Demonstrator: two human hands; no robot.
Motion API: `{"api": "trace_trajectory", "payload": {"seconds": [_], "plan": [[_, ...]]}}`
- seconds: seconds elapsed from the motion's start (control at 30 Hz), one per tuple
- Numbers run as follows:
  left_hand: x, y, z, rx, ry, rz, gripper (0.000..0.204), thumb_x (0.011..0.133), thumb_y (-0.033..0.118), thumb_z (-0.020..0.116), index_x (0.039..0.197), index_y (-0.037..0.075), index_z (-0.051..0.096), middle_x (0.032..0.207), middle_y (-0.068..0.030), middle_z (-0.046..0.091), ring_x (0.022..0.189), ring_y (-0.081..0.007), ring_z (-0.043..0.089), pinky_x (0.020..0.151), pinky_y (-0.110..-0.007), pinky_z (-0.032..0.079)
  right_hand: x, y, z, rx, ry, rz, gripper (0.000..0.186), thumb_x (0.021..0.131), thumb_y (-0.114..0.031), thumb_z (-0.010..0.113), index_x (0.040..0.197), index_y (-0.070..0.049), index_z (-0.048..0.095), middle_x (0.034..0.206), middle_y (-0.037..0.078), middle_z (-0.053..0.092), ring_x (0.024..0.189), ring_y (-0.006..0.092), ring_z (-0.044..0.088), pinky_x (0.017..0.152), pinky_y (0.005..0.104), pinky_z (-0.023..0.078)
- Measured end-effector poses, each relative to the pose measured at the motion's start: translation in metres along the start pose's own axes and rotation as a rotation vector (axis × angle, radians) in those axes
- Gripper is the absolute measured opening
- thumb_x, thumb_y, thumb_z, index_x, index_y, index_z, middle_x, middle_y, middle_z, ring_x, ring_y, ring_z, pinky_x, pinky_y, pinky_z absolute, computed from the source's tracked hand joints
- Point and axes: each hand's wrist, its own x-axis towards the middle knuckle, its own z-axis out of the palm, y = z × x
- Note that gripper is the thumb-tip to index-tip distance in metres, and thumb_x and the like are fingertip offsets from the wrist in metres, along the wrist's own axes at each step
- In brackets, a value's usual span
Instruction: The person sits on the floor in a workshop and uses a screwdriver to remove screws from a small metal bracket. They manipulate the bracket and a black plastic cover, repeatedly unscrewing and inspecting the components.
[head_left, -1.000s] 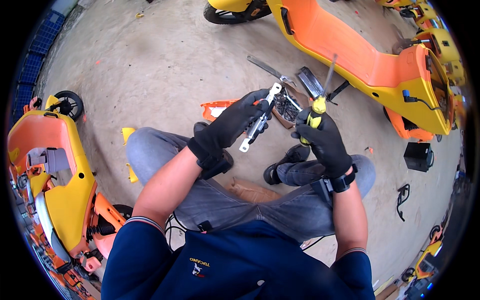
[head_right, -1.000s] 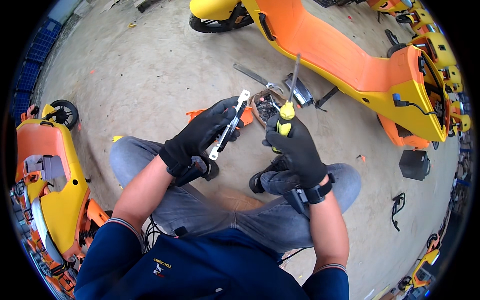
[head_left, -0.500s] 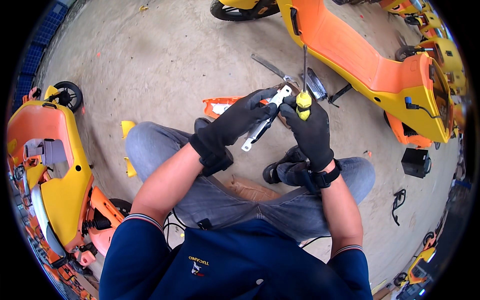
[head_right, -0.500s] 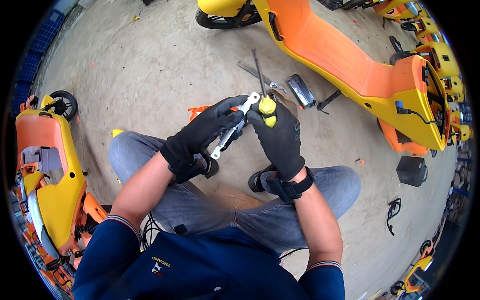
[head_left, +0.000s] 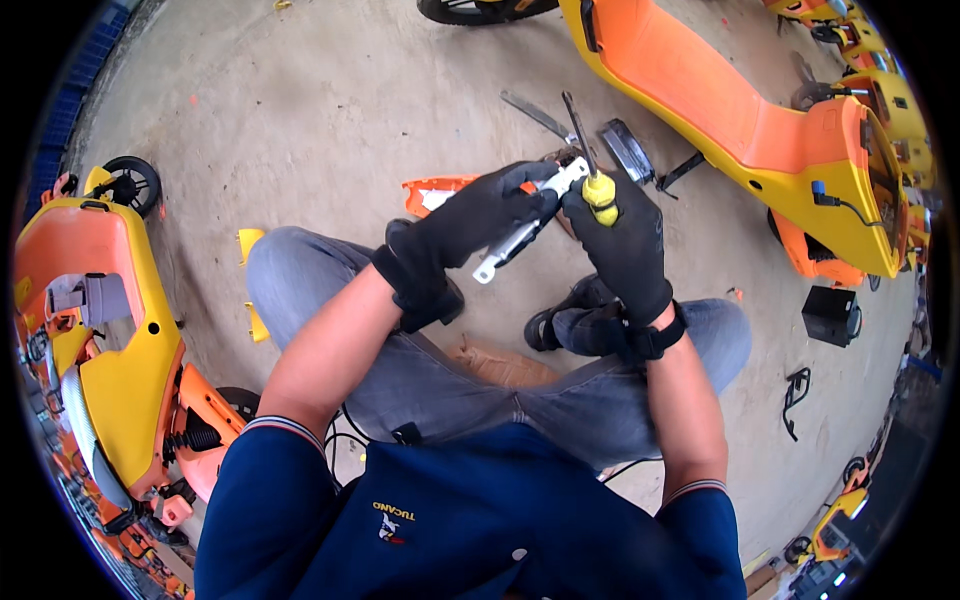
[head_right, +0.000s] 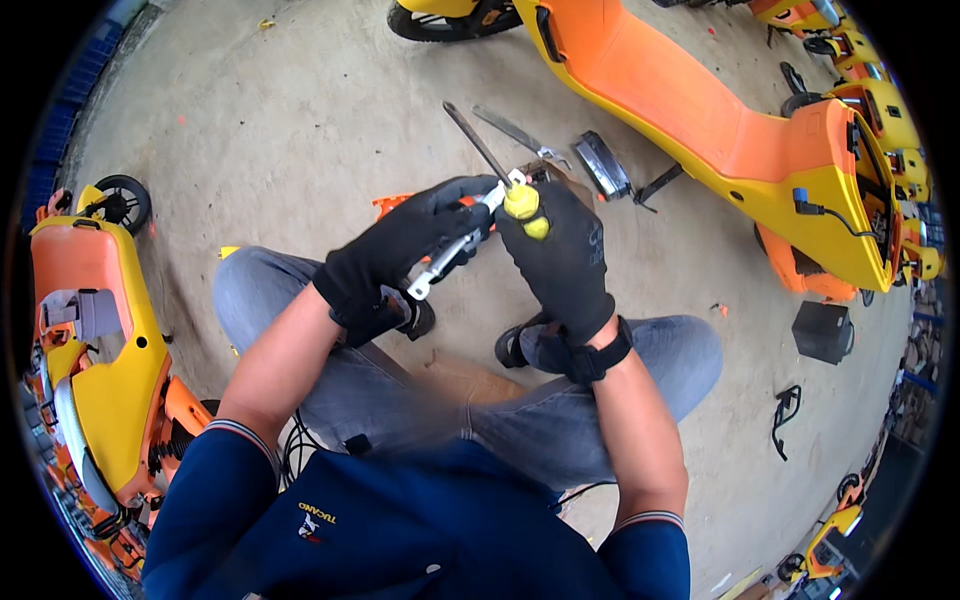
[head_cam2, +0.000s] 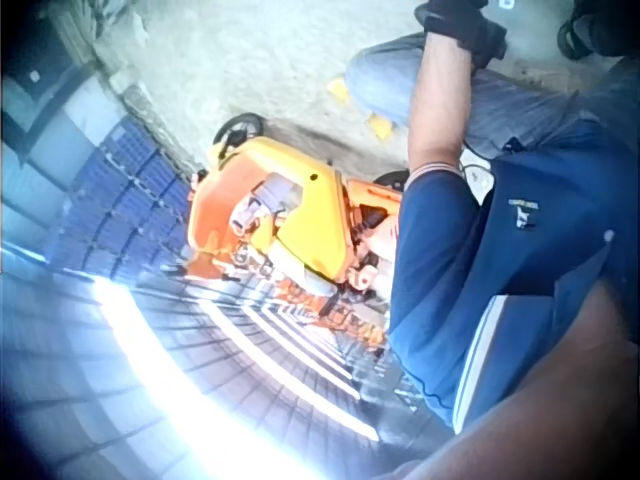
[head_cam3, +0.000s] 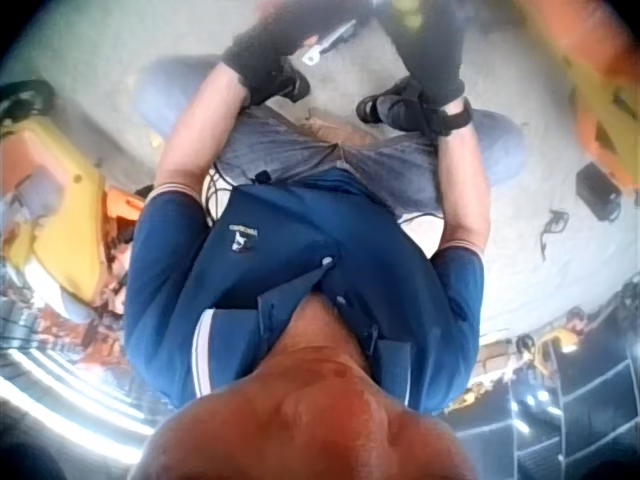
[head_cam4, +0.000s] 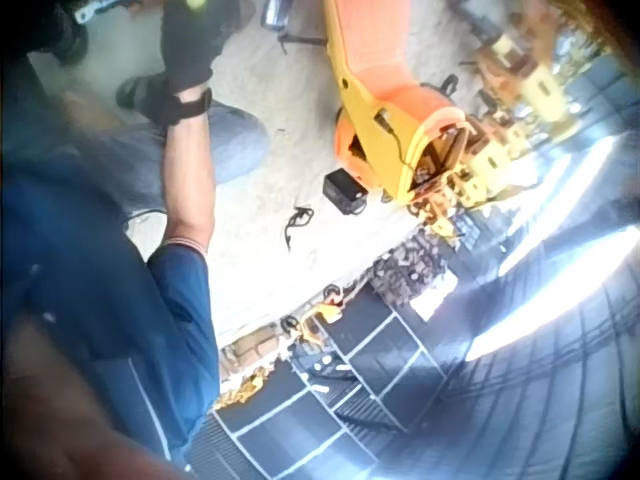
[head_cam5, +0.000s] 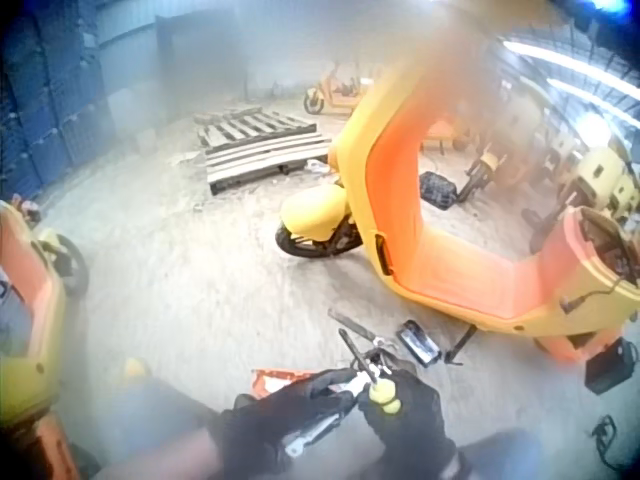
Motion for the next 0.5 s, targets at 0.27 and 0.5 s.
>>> {"api": "trace_trajectory", "payload": {"seconds": [0.27, 0.5], "plan": [[0.004, -0.002, -0.004, 0.159, 0.106, 0.132, 0.051, 0.096, 0.02, 0.06, 0.14, 0.001, 0.043, 0.104, -0.0049, 0.062, 0.082, -0.0054, 0.058, 0.067, -0.019, 0.05, 0.005, -0.001, 0.003, 0.006, -0.005, 0.058, 0.019, 0.083, -0.013, 0.067, 0.096, -0.001, 0.061, 0.077, 0.011, 0.061, 0.07, 0.0242, 0.061, 0.063, 0.0343, 0.047], [-0.005, 0.007, -0.014, 0.041, 0.015, 0.056, 0.045, 0.096, 0.011, 0.055, 0.139, 0.004, 0.045, 0.105, -0.0059, 0.063, 0.079, -0.0081, 0.06, 0.068, -0.022, 0.051, 0.005, 0.009, 0.01, 0.03, 0.007, 0.052, 0.018, 0.085, -0.013, 0.066, 0.097, -0.001, 0.061, 0.073, 0.008, 0.062, 0.063, 0.0177, 0.059, 0.06, 0.032, 0.047]]}}
